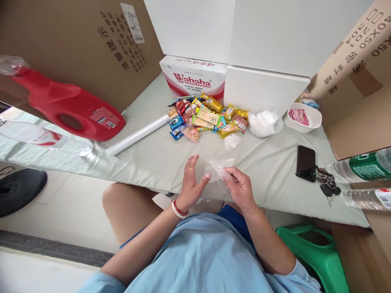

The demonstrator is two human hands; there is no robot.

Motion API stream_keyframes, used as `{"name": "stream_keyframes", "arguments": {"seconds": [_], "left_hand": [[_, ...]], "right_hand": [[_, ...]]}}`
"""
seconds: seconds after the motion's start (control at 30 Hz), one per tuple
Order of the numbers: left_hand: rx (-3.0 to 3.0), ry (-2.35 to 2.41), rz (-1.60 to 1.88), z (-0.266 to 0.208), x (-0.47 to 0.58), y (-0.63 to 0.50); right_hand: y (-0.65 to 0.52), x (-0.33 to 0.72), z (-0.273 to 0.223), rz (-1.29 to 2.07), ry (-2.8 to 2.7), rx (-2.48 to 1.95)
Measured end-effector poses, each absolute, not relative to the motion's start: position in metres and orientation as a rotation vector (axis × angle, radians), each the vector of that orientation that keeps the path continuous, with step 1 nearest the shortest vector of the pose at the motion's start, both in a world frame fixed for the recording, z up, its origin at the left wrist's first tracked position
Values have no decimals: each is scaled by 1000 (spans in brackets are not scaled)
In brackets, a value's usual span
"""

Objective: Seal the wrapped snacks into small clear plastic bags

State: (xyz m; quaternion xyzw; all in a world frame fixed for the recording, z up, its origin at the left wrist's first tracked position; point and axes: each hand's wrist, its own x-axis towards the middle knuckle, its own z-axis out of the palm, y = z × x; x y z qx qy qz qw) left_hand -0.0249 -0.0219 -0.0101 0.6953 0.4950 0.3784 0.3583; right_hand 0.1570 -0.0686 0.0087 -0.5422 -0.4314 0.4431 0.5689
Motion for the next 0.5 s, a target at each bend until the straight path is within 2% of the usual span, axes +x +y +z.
{"name": "stream_keyframes", "arguments": {"seconds": [0.17,0.33,0.5], "left_hand": [[1926,1093,829,5,-14,7],[1812,780,832,27,-47,25],[1508,822,539,49,-87,28]], "right_hand": [[-77,169,35,1071,-1189,-1177],[-79,197,52,886,-1159,-1246],[-69,216,57,1127,-972,-1436]]}}
